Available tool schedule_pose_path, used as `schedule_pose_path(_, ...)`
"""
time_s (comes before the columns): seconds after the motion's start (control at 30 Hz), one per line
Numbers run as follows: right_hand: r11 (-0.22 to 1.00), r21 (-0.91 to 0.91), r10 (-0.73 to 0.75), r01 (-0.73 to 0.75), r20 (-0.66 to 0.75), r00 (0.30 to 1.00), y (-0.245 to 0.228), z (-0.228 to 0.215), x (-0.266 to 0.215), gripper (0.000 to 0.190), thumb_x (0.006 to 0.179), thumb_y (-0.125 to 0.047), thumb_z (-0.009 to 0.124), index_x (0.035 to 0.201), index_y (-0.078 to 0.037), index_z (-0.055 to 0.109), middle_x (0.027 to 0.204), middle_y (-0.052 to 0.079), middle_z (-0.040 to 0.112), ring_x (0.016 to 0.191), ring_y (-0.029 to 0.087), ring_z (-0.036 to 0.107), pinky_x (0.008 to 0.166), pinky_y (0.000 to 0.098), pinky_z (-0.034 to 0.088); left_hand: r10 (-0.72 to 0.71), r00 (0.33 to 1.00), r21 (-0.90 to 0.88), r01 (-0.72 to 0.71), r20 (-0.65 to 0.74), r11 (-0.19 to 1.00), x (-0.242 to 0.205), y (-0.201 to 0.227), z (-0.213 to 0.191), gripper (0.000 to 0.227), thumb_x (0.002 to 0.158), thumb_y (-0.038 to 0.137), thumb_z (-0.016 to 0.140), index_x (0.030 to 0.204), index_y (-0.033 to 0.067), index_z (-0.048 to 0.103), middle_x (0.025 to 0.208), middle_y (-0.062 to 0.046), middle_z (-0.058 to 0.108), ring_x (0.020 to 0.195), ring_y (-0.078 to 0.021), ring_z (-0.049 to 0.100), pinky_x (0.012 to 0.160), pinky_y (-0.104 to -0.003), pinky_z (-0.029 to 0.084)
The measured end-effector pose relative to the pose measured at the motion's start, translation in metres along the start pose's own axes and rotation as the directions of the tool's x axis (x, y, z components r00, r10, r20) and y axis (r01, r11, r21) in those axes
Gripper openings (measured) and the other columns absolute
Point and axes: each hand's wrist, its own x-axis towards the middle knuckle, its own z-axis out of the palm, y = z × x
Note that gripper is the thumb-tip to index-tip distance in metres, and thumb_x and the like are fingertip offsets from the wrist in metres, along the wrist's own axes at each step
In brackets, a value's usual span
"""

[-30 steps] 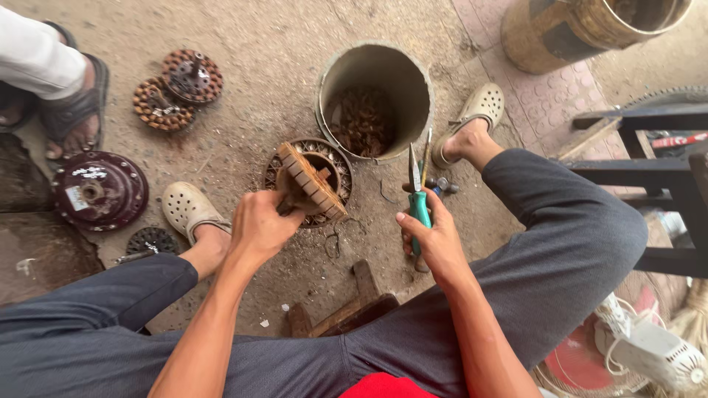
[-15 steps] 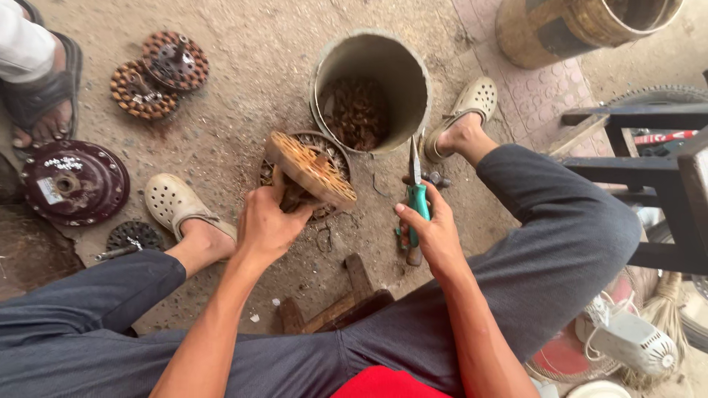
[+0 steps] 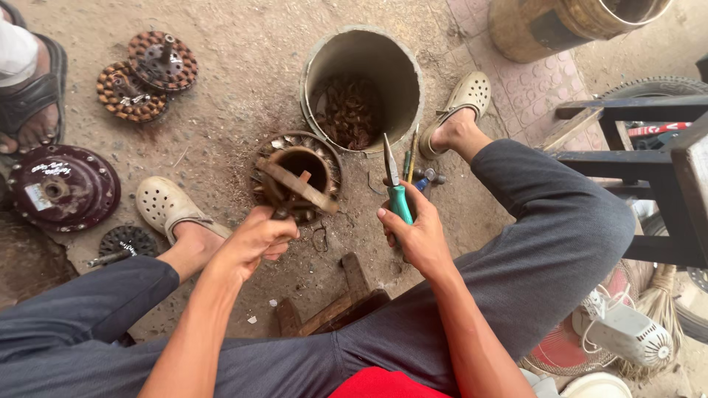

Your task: The person uses pliers to pull copper wire coils out of a motor stator and drops the wire into a bucket. The person rotates the stator to access different slots and continues removing wire until the stator is mostly empty.

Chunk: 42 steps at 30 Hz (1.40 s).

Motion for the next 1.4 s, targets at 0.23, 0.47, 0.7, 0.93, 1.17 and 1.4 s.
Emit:
schedule_pose_path(0.23,1.000,-0.024,0.015,-0.015,-0.020,1.000,-0.005,0.001,-0.001,0.060,0.088,-0.010,0.072,0.144,-0.003,0.051,0.076,0.004,0.062,0.060,0.011,0.060,0.049,0.0270,0.050,0.076,0.997,0.063,-0.075,-0.016,0.995,0.000,0.007,0.006,0.031,0.071,0.003,0.068,0.068,0.0149,0.040,0.053,0.004,0.038,0.039,-0.0088,0.035,0.038,-0.028,0.025)
schedule_pose_path(0.47,0.993,0.051,-0.109,0.108,0.012,0.994,0.001,0.003,-0.007,0.051,0.088,-0.004,0.069,0.137,0.001,0.059,0.085,0.004,0.066,0.065,0.011,0.063,0.053,0.0266,0.054,0.025,0.999,-0.073,-0.027,-0.033,0.997,0.000,-0.007,0.012,0.029,0.071,-0.002,0.066,0.071,0.0167,0.043,0.056,0.005,0.040,0.042,-0.0080,0.038,0.040,-0.026,0.027)
schedule_pose_path(0.7,0.922,0.290,-0.262,0.257,-0.024,0.965,0.010,0.011,-0.013,0.047,0.089,-0.003,0.067,0.135,0.000,0.057,0.091,0.004,0.066,0.075,0.011,0.064,0.062,0.0267,0.055,0.025,0.999,-0.122,-0.028,-0.029,0.992,0.005,-0.012,0.008,0.033,0.071,-0.003,0.065,0.069,0.0155,0.038,0.056,0.008,0.035,0.040,-0.0063,0.032,0.040,-0.026,0.022)
schedule_pose_path(0.93,0.918,-0.331,-0.140,0.220,0.249,0.958,0.030,0.010,-0.022,0.022,0.091,-0.015,0.076,0.107,-0.004,0.066,0.078,0.008,0.067,0.066,0.018,0.064,0.061,0.0309,0.054,0.050,0.999,-0.047,-0.051,-0.017,0.998,0.010,-0.013,0.004,0.032,0.073,-0.003,0.065,0.070,0.0166,0.039,0.055,0.007,0.037,0.041,-0.0075,0.034,0.042,-0.027,0.027)
schedule_pose_path(1.17,0.920,-0.364,-0.049,0.145,0.260,0.964,0.025,0.014,-0.022,0.030,0.081,-0.017,0.081,0.098,-0.004,0.060,0.073,0.005,0.060,0.063,0.017,0.057,0.061,0.0302,0.048,0.011,0.997,-0.072,-0.006,0.073,0.997,0.005,-0.015,0.011,0.029,0.072,-0.003,0.064,0.070,0.0170,0.043,0.052,0.001,0.041,0.042,-0.0117,0.036,0.045,-0.029,0.032)
schedule_pose_path(1.4,0.932,0.249,-0.238,0.265,-0.135,0.962,-0.003,0.021,-0.041,0.027,0.085,-0.018,0.075,0.102,-0.009,0.056,0.085,0.003,0.060,0.067,0.014,0.057,0.058,0.0313,0.049,0.195,0.945,-0.187,-0.149,0.261,0.971,-0.011,-0.020,0.001,0.043,0.073,-0.005,0.070,0.063,0.0169,0.034,0.053,0.003,0.035,0.046,-0.0113,0.035,0.053,-0.032,0.034)
